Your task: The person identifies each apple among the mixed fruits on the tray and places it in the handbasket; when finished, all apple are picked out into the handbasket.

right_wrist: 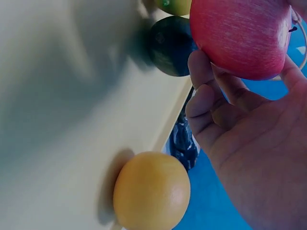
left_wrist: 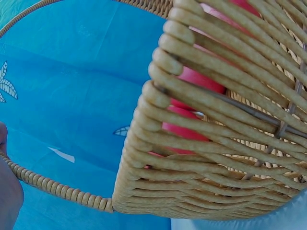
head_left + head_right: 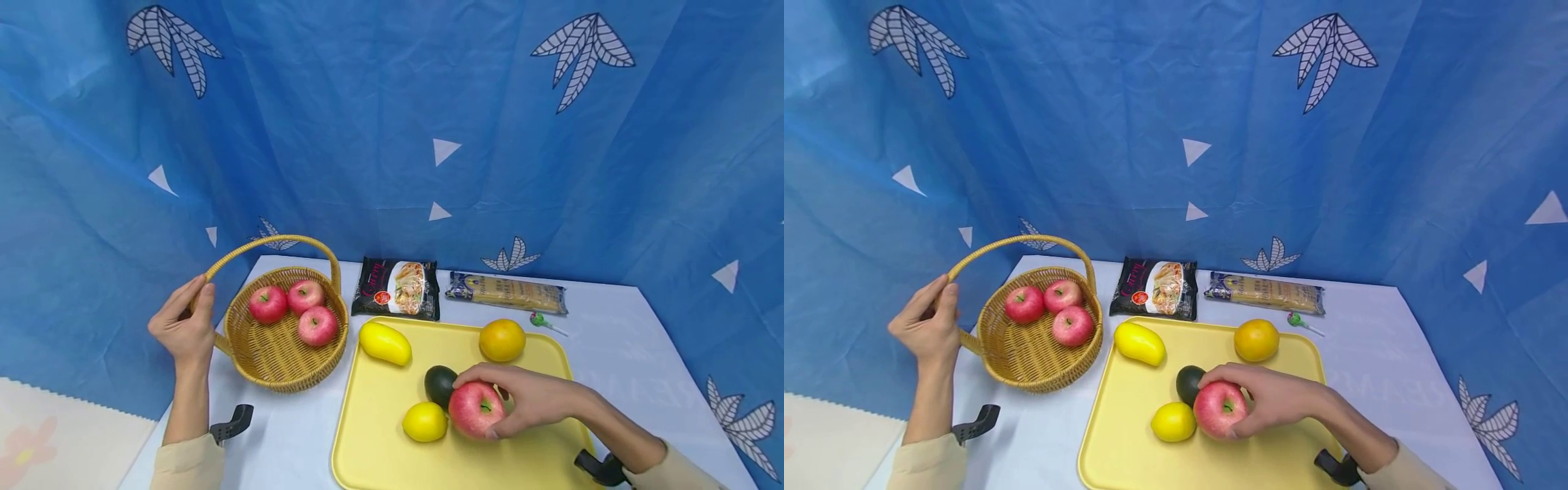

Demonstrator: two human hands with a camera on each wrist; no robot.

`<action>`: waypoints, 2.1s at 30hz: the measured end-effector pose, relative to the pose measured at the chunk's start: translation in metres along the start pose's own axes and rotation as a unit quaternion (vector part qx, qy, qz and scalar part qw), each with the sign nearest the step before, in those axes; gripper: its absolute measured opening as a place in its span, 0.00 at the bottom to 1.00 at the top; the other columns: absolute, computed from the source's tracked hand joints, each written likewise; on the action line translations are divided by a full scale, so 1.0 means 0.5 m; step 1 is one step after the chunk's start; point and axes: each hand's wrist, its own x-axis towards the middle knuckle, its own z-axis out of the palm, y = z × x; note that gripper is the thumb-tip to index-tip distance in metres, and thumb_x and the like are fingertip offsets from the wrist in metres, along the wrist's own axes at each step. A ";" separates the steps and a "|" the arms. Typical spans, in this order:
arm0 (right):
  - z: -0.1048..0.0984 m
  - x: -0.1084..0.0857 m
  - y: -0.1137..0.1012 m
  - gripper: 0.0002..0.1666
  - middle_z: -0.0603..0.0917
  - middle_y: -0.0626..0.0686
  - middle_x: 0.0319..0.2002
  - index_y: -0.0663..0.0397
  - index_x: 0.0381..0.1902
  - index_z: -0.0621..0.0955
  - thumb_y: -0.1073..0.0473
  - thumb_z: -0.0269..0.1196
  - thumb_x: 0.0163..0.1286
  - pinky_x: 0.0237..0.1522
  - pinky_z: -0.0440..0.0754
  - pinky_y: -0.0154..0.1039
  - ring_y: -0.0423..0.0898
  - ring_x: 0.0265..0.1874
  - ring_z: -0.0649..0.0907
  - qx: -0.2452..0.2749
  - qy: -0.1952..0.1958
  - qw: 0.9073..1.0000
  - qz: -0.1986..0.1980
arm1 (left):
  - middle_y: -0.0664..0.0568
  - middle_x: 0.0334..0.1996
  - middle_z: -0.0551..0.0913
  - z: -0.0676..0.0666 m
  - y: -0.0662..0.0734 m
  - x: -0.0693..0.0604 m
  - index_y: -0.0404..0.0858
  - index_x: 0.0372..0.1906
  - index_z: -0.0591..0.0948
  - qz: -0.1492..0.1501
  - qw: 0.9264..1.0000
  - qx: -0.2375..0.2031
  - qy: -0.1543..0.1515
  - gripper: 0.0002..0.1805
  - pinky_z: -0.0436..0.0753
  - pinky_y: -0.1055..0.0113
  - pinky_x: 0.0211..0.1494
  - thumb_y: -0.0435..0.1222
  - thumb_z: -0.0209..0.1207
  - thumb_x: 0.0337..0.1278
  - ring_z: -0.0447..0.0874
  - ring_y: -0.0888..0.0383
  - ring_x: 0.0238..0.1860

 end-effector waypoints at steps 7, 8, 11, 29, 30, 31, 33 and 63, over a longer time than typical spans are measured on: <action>0.003 0.018 -0.013 0.39 0.76 0.39 0.63 0.32 0.68 0.72 0.50 0.73 0.60 0.55 0.83 0.41 0.41 0.56 0.79 -0.012 0.005 1.000 -0.017 | 0.38 0.35 0.90 -0.003 -0.004 -0.001 0.14 0.37 0.84 0.001 1.000 -0.004 0.000 0.10 0.80 0.80 0.30 0.16 0.68 0.46 0.82 0.66 0.22; 0.003 0.021 -0.015 0.39 0.76 0.39 0.63 0.31 0.68 0.72 0.50 0.73 0.60 0.55 0.83 0.41 0.41 0.56 0.79 -0.015 0.006 1.000 -0.020 | 0.38 0.35 0.90 -0.002 -0.004 -0.001 0.14 0.37 0.84 0.001 1.000 -0.004 0.000 0.10 0.81 0.80 0.30 0.16 0.68 0.46 0.82 0.66 0.23; 0.003 0.028 -0.020 0.39 0.75 0.39 0.63 0.29 0.68 0.72 0.50 0.73 0.60 0.56 0.83 0.41 0.41 0.57 0.78 -0.021 0.010 0.999 -0.026 | 0.39 0.35 0.90 -0.002 -0.004 -0.001 0.14 0.37 0.83 0.002 1.000 -0.005 0.000 0.10 0.81 0.80 0.30 0.16 0.68 0.46 0.82 0.66 0.23; 0.000 0.068 -0.035 0.39 0.75 0.36 0.64 0.28 0.68 0.72 0.48 0.73 0.60 0.56 0.83 0.41 0.41 0.58 0.77 -0.020 0.010 0.998 -0.055 | 0.40 0.36 0.90 -0.001 0.001 -0.001 0.14 0.37 0.84 -0.001 1.000 0.003 -0.001 0.10 0.81 0.80 0.32 0.17 0.67 0.47 0.83 0.66 0.25; 0.000 0.070 -0.036 0.39 0.75 0.36 0.63 0.28 0.67 0.72 0.48 0.73 0.60 0.56 0.83 0.41 0.41 0.57 0.77 -0.019 0.010 0.998 -0.054 | 0.40 0.36 0.90 -0.001 0.001 -0.001 0.14 0.37 0.84 -0.001 1.000 0.004 -0.001 0.10 0.81 0.80 0.32 0.17 0.67 0.47 0.83 0.66 0.25; 0.000 0.071 -0.037 0.39 0.76 0.36 0.63 0.27 0.67 0.72 0.48 0.73 0.59 0.56 0.83 0.41 0.41 0.57 0.77 -0.018 0.010 0.998 -0.052 | 0.40 0.36 0.90 -0.001 0.002 -0.001 0.14 0.37 0.84 -0.001 1.000 0.004 -0.002 0.10 0.81 0.80 0.32 0.17 0.67 0.47 0.83 0.66 0.25; 0.001 0.074 -0.040 0.39 0.76 0.36 0.62 0.26 0.66 0.72 0.47 0.74 0.59 0.55 0.83 0.40 0.41 0.57 0.78 -0.016 0.012 0.999 -0.049 | 0.40 0.36 0.90 -0.001 0.002 -0.001 0.15 0.37 0.84 -0.001 1.000 0.007 -0.003 0.10 0.82 0.80 0.32 0.17 0.67 0.48 0.83 0.66 0.25; 0.006 0.115 -0.066 0.39 0.75 0.34 0.62 0.21 0.66 0.72 0.43 0.74 0.58 0.54 0.83 0.40 0.39 0.56 0.77 -0.067 0.037 0.995 -0.065 | 0.41 0.35 0.90 -0.004 0.001 0.000 0.16 0.38 0.84 -0.007 1.000 0.016 -0.006 0.10 0.79 0.82 0.28 0.17 0.67 0.48 0.80 0.68 0.21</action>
